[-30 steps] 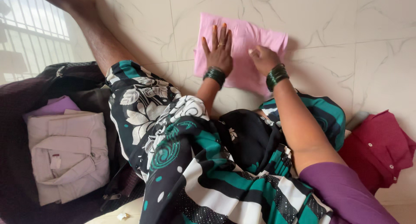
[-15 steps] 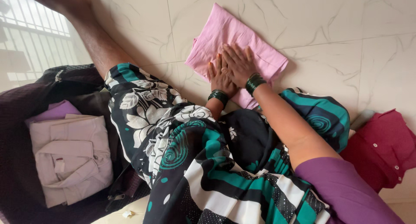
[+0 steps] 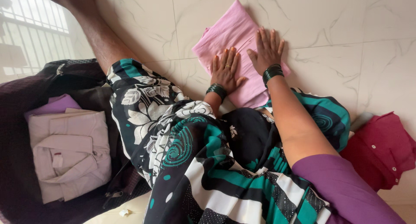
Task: The person folds a pink shirt on a tiled floor. They smooth the fabric, fold the sleeves inward, fold the sides toward the center, and then fold the shirt in half to create a compact bundle.
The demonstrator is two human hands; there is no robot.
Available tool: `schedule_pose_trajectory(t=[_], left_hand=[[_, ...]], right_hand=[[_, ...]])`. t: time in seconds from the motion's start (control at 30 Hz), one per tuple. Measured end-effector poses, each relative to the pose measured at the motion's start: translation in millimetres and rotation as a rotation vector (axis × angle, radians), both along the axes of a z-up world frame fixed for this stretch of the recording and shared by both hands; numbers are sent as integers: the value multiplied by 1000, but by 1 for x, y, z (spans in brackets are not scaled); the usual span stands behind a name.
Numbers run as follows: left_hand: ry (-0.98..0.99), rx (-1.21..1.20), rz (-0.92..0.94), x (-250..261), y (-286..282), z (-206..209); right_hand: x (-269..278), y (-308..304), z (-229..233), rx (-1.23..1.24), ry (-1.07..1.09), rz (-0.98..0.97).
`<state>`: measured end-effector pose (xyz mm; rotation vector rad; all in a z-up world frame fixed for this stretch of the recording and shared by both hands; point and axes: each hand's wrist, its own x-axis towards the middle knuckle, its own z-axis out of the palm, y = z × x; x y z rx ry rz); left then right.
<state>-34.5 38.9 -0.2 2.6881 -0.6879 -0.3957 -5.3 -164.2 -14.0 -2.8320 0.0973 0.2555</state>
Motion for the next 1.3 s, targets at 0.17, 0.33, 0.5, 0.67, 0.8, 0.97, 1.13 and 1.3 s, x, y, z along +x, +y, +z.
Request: schedule_pose_trajectory(t=[0.17, 0.33, 0.5, 0.67, 0.8, 0.97, 1.13, 1.3], left_hand=[[106, 82, -191, 36, 23, 7], [-170, 118, 344, 25, 25, -3], [73, 192, 215, -1, 12, -25], [-69, 208, 124, -3, 20, -48], [-26, 105, 130, -3, 23, -29], [-16, 88, 139, -4, 23, -20], [-22, 62, 147, -3, 25, -14], [0, 91, 221, -9, 26, -19]], right_hand=[[-5, -15, 23, -148, 135, -171], [-9, -26, 18, 88, -196, -191], [-17, 46, -20, 118, -308, 240], [-27, 66, -23, 29, -24, 399], [-8, 40, -21, -75, -1, 262], [-5, -3, -15, -42, 89, -77], [-5, -18, -7, -41, 49, -279], [-6, 14, -5, 3, -184, -32]])
